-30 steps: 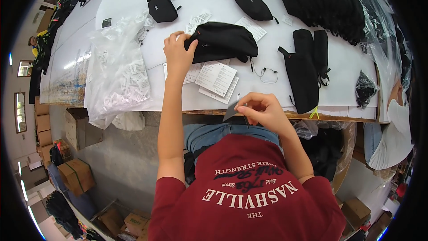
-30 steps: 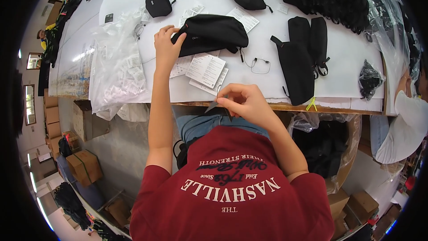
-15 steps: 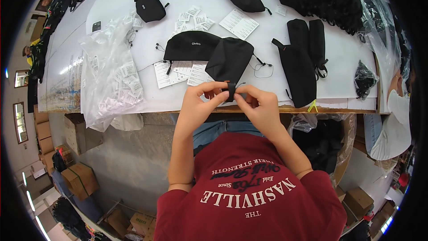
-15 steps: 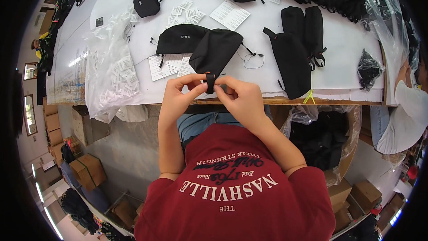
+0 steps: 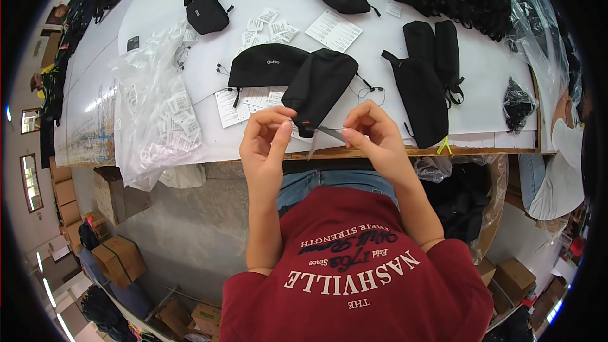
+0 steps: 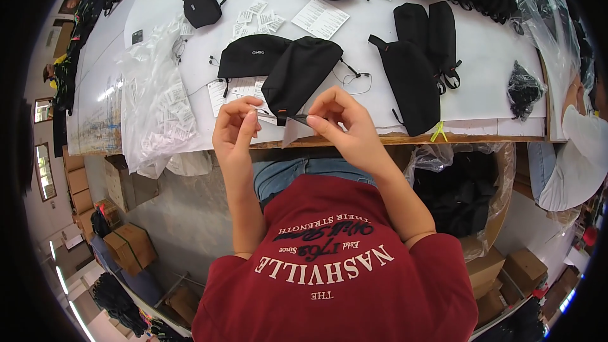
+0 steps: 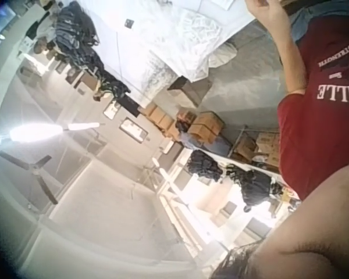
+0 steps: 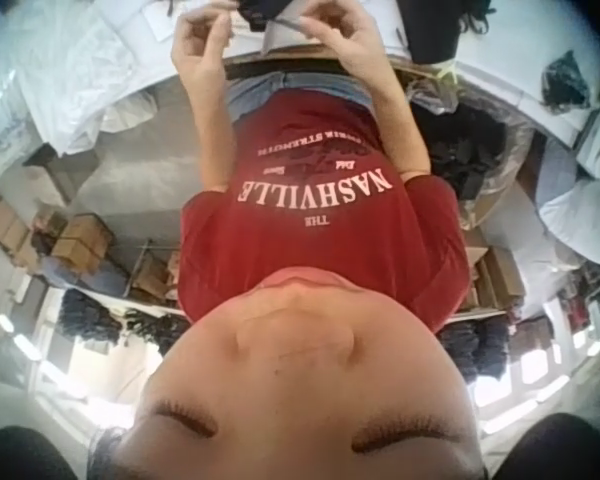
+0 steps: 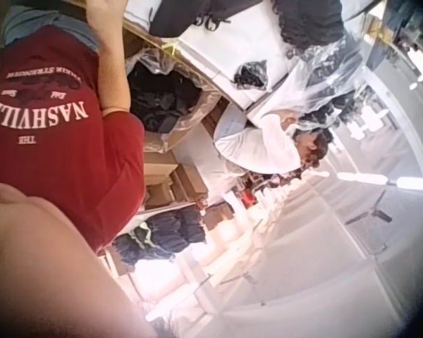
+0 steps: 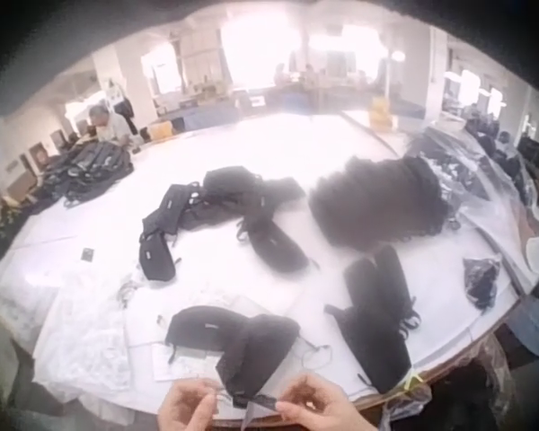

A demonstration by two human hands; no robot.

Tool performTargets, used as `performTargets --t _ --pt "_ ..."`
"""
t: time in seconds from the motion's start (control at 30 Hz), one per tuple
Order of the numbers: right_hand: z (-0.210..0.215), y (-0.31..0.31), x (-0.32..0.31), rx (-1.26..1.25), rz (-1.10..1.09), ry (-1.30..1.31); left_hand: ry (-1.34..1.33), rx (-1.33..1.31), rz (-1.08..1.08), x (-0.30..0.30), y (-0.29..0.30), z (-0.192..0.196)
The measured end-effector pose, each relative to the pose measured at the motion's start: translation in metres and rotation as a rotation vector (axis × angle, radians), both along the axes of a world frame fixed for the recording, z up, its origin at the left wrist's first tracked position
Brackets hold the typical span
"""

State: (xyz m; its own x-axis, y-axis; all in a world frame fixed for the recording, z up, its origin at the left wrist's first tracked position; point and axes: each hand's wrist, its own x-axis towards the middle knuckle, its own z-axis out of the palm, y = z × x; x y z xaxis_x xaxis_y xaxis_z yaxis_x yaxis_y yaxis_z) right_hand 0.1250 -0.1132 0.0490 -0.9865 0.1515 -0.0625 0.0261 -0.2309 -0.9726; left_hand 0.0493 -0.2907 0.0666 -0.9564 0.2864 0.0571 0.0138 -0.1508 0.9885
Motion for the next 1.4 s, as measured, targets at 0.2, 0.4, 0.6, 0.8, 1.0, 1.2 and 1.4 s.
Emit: performTargets --t 0.2,0.4,0.6,0.8,1.0,1.2,1.4 --pt "0.007 0.000 -0.002 -0.131 0.006 0.098 -0.138 -0.010 -0.151 0.008 -0.001 0.009" --pt "0.011 -0.007 0.001 -0.088 -0.015 0.084 -0.113 -0.125 -0.211 0.013 0.006 0.012" --pt "0.003 -0.014 0.002 0.064 -0.066 0.170 -0.080 -0.146 -0.252 0.015 0.011 0.011" --pt "0.008 -0.017 0.002 0.038 -0.007 0.226 -0.136 -0.123 -0.294 0.014 0.009 0.006" --pt "0.008 -0.017 0.001 0.102 0.004 0.223 -0.087 -0.150 -0.315 0.013 0.008 0.006" --pt "0.007 -0.016 0.000 0.286 -0.011 0.270 -0.077 -0.224 -0.289 0.015 0.011 0.013" --pt "0.001 0.009 0.003 -0.123 0.049 0.126 -0.039 -0.250 -0.338 0.023 0.011 0.029"
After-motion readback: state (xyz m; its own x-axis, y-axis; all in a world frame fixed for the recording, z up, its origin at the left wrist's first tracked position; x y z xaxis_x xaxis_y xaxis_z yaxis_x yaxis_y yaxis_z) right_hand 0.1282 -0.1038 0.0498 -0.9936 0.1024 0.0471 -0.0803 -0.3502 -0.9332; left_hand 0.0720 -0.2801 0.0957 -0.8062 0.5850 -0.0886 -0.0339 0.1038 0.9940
